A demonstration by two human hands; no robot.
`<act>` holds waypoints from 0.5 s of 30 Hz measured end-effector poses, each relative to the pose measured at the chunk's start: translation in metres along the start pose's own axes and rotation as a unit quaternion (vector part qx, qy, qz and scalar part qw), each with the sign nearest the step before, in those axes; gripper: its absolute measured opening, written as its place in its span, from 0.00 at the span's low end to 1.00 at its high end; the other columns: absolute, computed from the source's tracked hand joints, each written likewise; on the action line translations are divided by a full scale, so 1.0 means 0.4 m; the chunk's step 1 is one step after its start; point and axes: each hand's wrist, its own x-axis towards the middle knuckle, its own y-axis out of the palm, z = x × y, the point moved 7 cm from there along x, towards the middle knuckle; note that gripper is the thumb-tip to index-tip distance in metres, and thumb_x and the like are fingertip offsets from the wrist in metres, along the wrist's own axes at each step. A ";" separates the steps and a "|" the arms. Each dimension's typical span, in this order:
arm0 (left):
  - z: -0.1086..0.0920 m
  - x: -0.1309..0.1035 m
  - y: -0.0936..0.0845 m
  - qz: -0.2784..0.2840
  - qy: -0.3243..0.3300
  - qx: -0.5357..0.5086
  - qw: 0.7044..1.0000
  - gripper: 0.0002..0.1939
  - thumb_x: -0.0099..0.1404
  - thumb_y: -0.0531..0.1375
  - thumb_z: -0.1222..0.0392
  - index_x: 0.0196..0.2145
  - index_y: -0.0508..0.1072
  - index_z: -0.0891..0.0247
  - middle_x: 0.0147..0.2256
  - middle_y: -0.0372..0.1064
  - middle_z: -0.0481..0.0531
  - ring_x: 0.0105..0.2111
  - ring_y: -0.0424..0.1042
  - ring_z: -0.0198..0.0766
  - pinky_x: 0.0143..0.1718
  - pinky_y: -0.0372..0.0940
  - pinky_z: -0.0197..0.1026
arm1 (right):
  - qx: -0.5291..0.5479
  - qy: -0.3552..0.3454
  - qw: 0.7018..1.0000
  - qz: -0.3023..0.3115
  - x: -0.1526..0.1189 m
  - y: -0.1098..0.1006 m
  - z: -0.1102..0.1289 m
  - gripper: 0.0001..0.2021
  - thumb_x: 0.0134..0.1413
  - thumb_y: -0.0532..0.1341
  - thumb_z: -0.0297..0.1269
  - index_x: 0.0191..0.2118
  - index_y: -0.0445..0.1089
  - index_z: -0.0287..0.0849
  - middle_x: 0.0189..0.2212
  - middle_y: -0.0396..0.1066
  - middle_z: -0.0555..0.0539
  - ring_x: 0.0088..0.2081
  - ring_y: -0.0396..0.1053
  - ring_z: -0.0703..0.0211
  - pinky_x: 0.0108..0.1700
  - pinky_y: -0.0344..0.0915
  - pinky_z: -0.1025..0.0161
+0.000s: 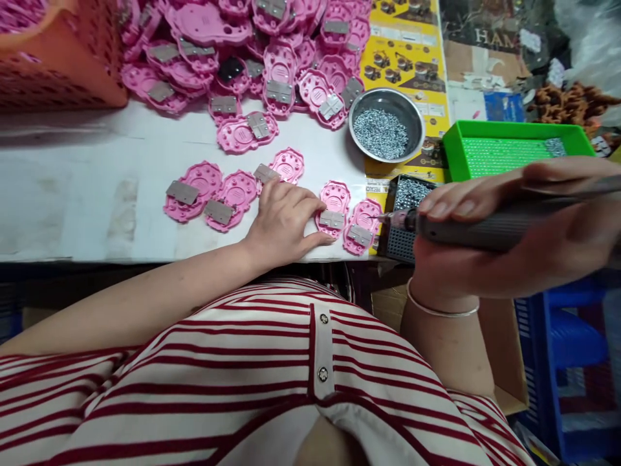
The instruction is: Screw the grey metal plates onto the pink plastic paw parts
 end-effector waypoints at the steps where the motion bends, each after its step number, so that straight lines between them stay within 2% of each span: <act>1: 0.000 0.002 0.002 0.004 0.000 0.001 1.000 0.24 0.61 0.69 0.40 0.47 0.79 0.61 0.46 0.77 0.58 0.50 0.68 0.55 0.63 0.55 0.61 | -0.003 -0.038 0.999 0.021 -0.011 0.023 0.000 0.09 0.56 0.65 0.51 0.37 0.71 0.54 0.16 0.56 0.60 0.15 0.56 0.71 0.19 0.60 0.69; 2: 0.000 0.003 0.002 0.006 -0.001 0.002 1.000 0.25 0.61 0.69 0.40 0.47 0.79 0.61 0.46 0.76 0.59 0.50 0.68 0.55 0.63 0.54 0.61 | -0.019 -0.082 0.996 0.039 -0.022 0.043 0.002 0.10 0.57 0.64 0.53 0.37 0.72 0.54 0.16 0.56 0.59 0.14 0.53 0.71 0.16 0.58 0.68; 3: 0.000 0.004 0.002 0.006 -0.003 0.004 1.000 0.25 0.61 0.69 0.40 0.47 0.79 0.62 0.46 0.76 0.59 0.50 0.68 0.54 0.63 0.54 0.61 | -0.042 -0.087 0.994 0.044 -0.031 0.057 -0.011 0.11 0.57 0.63 0.55 0.37 0.73 0.55 0.16 0.56 0.58 0.14 0.52 0.69 0.16 0.58 0.66; 8: -0.004 0.009 0.000 0.014 -0.019 0.007 1.000 0.24 0.60 0.70 0.40 0.46 0.80 0.60 0.46 0.76 0.58 0.50 0.68 0.55 0.58 0.55 0.61 | -0.098 -0.079 0.987 0.099 -0.054 0.104 -0.072 0.14 0.62 0.57 0.56 0.42 0.71 0.55 0.17 0.58 0.57 0.14 0.52 0.67 0.17 0.58 0.64; 12: -0.008 0.013 -0.004 0.010 -0.019 0.006 1.000 0.23 0.59 0.72 0.41 0.44 0.81 0.60 0.47 0.75 0.59 0.49 0.68 0.55 0.54 0.57 0.60 | -0.155 -0.066 0.981 0.100 -0.060 0.113 -0.103 0.20 0.61 0.53 0.65 0.44 0.66 0.56 0.19 0.61 0.57 0.15 0.56 0.67 0.20 0.61 0.63; 15: -0.009 0.014 -0.006 0.002 -0.017 0.002 1.000 0.22 0.58 0.73 0.43 0.44 0.81 0.60 0.47 0.75 0.59 0.50 0.68 0.56 0.56 0.56 0.61 | -0.166 -0.050 0.979 0.110 -0.060 0.119 -0.111 0.18 0.61 0.53 0.64 0.44 0.65 0.58 0.20 0.61 0.57 0.15 0.56 0.67 0.22 0.62 0.62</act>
